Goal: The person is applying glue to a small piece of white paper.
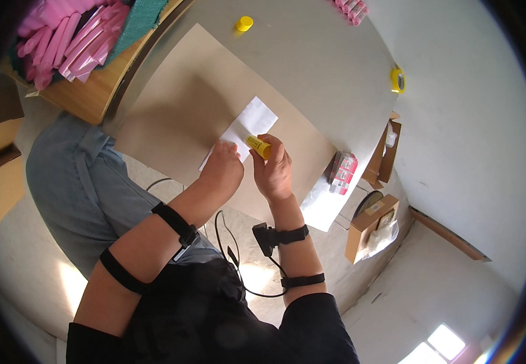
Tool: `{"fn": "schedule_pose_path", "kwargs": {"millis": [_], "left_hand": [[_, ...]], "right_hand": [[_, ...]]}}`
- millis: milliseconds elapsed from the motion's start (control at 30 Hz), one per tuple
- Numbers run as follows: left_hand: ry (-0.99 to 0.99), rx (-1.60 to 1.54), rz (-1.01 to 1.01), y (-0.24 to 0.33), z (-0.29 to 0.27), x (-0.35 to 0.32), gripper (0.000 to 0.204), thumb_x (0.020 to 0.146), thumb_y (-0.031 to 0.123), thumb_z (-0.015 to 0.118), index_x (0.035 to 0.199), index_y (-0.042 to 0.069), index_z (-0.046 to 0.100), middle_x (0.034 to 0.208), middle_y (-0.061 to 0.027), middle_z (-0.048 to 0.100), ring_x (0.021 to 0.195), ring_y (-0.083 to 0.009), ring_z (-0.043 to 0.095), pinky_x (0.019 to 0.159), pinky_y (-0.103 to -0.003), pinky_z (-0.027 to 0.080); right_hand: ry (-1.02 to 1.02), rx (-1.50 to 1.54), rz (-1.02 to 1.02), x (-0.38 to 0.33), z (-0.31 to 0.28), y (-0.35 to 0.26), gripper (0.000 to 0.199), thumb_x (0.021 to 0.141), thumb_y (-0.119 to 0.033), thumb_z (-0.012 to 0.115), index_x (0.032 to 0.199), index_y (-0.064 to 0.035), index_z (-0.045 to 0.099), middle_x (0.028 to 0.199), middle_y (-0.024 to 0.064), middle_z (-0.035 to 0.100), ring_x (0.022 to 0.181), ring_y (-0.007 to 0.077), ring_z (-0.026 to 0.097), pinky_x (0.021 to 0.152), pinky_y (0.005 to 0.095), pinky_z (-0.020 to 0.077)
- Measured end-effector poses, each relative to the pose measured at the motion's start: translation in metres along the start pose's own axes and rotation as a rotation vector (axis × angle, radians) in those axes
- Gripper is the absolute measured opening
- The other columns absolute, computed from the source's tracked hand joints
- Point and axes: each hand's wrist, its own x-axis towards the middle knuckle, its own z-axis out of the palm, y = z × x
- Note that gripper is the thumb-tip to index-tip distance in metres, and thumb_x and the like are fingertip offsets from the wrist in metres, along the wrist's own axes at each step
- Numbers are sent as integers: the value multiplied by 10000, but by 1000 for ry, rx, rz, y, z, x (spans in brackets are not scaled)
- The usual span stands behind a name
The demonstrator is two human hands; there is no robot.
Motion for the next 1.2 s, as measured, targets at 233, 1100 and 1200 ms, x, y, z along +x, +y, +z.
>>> {"fn": "schedule_pose_path", "kwargs": {"millis": [233,1100,1200], "left_hand": [[-155,23,28,-4,-27,-7,234,834,95,511,962,17,690,1143,-170,613,1056,-255,543,945,-407,338],[-146,115,61,-3,-26,-12,284,884,151,470,1044,13,660,1212,-161,579,1107,-249,516,986,-401,298],[-78,157,62,-4,-20,-18,283,883,155,476,1042,12,661,1207,-161,581,1109,-257,513,991,-410,295]], "right_hand": [[41,-36,-125,0,-1,5,379,778,16,669,1053,-22,412,992,150,619,800,308,639,676,358,524],[55,223,101,-7,-19,3,341,799,50,639,1056,-33,430,1027,144,607,907,246,632,755,322,523],[93,295,138,-7,-22,-6,355,800,66,627,1064,-30,411,1035,143,603,924,239,628,763,322,522]]}}
